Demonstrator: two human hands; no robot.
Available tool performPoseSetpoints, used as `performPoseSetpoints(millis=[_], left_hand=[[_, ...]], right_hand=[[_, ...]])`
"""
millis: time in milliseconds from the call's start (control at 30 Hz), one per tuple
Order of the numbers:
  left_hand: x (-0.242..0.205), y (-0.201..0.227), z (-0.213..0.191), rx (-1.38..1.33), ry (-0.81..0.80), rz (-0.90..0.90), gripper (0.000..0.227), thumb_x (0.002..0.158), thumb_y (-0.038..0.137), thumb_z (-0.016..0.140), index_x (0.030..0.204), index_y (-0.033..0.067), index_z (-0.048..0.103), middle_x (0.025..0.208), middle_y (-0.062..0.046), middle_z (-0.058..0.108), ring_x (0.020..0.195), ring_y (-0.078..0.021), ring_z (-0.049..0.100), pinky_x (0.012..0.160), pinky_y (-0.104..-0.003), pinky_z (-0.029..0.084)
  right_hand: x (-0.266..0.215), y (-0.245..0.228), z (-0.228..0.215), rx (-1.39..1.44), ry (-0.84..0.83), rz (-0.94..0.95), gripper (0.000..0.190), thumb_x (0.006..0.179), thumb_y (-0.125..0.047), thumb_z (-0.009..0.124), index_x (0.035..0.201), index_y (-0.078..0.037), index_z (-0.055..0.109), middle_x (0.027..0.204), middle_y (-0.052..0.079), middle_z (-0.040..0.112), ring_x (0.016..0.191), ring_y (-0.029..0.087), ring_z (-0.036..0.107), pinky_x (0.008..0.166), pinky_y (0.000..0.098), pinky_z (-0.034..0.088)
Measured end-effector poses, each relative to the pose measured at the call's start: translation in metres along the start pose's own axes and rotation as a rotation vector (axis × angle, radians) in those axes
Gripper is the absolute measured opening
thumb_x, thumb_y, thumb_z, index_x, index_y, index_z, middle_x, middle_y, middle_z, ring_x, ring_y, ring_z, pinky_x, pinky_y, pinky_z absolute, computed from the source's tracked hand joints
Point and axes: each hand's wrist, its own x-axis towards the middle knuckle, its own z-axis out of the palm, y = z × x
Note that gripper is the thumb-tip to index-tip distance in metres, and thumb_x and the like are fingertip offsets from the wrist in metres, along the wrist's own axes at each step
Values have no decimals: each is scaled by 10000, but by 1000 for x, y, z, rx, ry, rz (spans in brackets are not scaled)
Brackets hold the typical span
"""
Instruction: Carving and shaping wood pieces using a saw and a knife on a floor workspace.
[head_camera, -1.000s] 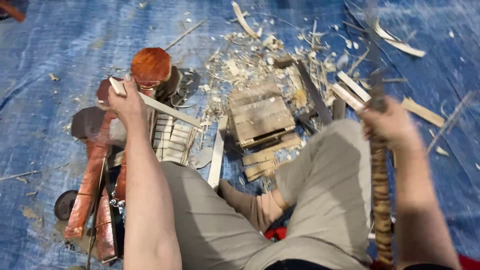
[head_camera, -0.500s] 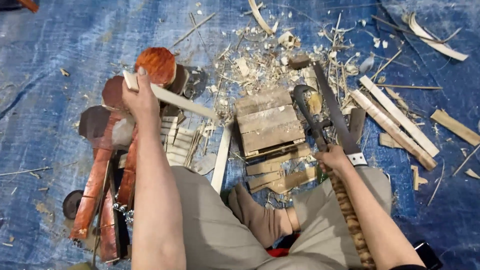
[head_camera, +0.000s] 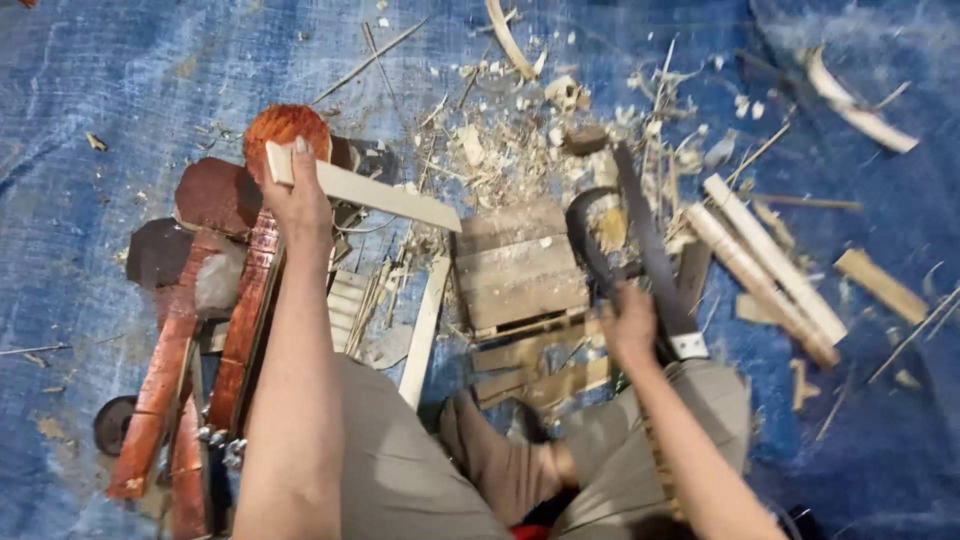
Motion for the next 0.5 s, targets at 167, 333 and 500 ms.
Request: performPoseSetpoints(millis=[167, 333, 500], left_hand=[[0, -19, 6, -70, 144, -135, 385, 1035, 321, 708, 1250, 16, 612, 1212, -180, 624, 1157, -230, 553, 1045, -417, 425], [-4, -28, 29, -128, 217, -208, 344, 986, 348, 730, 1161, 57, 673, 1058, -78, 679, 979, -145, 587, 945, -365, 486], [-7, -16, 42, -240, 200, -182, 300, 976, 365, 713, 1098, 91, 700, 998, -34, 678, 918, -110, 593, 862, -295, 502]], right_hand=[[29, -16, 35, 252, -322, 324, 634, 916, -275, 664, 1490, -63, 500, 1372, 285, 613, 1325, 432, 557, 1085, 542, 466], [47, 0, 56, 322, -414, 489, 833, 895, -460, 690, 1608, -183, 361, 1464, 156, 584, 1383, 335, 524, 1136, 482, 412], [8, -58, 3, 700, -472, 666, 784, 998, -269, 643, 1623, -50, 223, 1571, 330, 264, 1404, 513, 394, 989, 621, 550]])
